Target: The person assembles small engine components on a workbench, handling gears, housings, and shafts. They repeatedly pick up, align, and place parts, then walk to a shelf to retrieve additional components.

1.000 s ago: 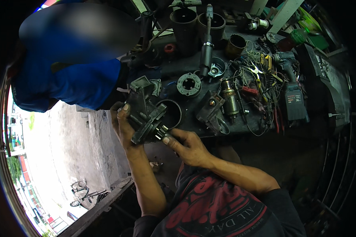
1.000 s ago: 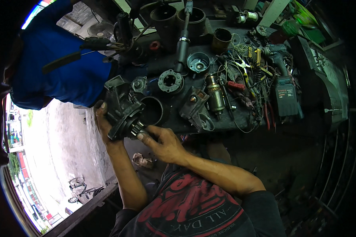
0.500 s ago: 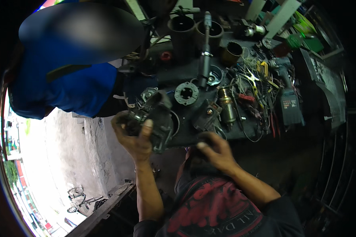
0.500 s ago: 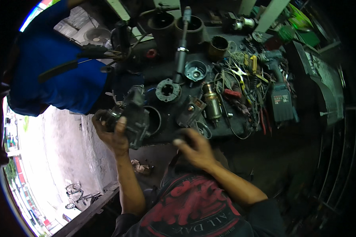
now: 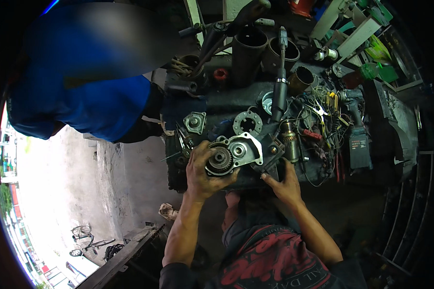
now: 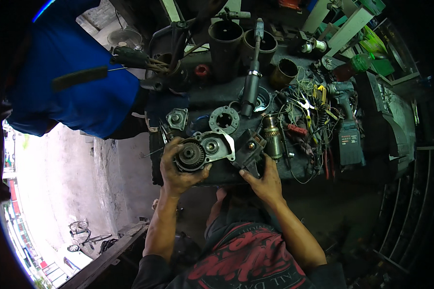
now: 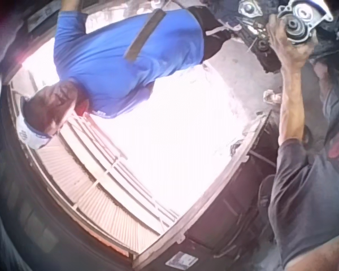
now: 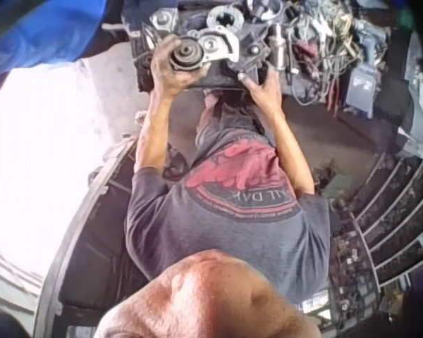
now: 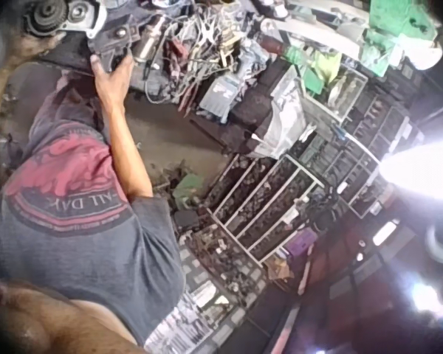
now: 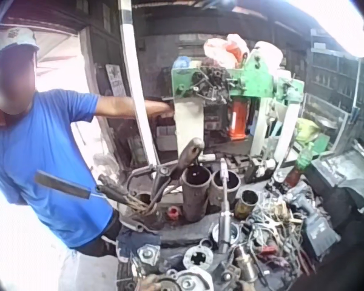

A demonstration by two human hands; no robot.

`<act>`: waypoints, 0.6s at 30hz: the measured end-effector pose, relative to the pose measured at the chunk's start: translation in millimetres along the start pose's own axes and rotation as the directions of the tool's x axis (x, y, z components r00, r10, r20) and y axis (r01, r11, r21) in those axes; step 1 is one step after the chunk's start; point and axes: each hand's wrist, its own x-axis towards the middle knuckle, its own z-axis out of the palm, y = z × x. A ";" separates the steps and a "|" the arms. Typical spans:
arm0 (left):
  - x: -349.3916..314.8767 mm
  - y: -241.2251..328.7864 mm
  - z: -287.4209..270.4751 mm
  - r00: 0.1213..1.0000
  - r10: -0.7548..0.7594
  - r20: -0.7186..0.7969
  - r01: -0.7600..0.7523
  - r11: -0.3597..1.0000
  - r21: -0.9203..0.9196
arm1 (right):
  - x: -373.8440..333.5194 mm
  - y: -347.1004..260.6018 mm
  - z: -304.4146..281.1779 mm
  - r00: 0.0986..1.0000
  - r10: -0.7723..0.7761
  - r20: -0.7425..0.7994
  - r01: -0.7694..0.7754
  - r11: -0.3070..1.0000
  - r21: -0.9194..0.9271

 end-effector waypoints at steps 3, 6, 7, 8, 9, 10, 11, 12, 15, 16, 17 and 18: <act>-6.2 -7.4 -6.7 0.998 -0.049 0.033 0.051 0.998 -0.036 | 4.1 -0.2 8.0 1.000 0.007 -0.013 -0.008 0.997 -0.075; -12.4 -7.2 -17.0 0.987 -0.117 0.107 0.128 0.987 -0.102 | 2.1 2.9 14.3 0.999 -0.013 -0.046 0.007 0.992 -0.123; -12.5 -7.3 -19.2 0.982 -0.137 0.129 0.151 0.983 -0.103 | 0.7 4.1 16.7 0.998 -0.026 -0.056 0.019 0.991 -0.136; -11.8 -7.0 -21.3 0.977 -0.154 0.149 0.170 0.980 -0.100 | -0.5 5.5 18.6 0.997 -0.046 -0.067 0.036 0.989 -0.146; -10.4 -6.3 -22.1 0.971 -0.184 0.154 0.207 0.967 -0.151 | -2.8 6.7 20.6 0.992 -0.091 -0.088 0.079 0.988 -0.132; -8.2 -5.9 -22.1 0.965 -0.209 0.160 0.239 0.950 -0.200 | -4.3 7.9 22.8 0.994 -0.075 -0.080 0.064 0.989 -0.133; -6.0 -5.5 -21.8 0.953 -0.248 0.177 0.288 0.921 -0.263 | -6.3 9.3 24.4 0.993 -0.085 -0.081 0.073 0.989 -0.132; -4.3 -5.0 -22.2 0.954 -0.242 0.174 0.280 0.928 -0.245 | -7.1 10.5 26.4 0.988 -0.118 -0.100 0.105 0.987 -0.124; -6.1 -1.2 -22.9 0.920 -0.330 0.212 0.378 0.890 -0.254 | -11.5 13.8 33.9 0.976 -0.179 -0.123 0.154 0.969 -0.191; -9.9 1.3 -27.0 0.891 -0.362 0.274 0.425 0.877 -0.223 | -12.8 13.9 37.2 0.977 -0.189 -0.101 0.166 0.965 -0.204; -15.4 4.2 -31.5 0.888 -0.377 0.261 0.418 0.901 -0.120 | -13.2 15.0 38.0 0.976 -0.197 -0.092 0.174 0.961 -0.216; -22.0 7.1 -37.8 0.883 -0.396 0.253 0.421 0.906 -0.048 | -13.3 15.8 39.0 0.974 -0.195 -0.119 0.171 0.968 -0.186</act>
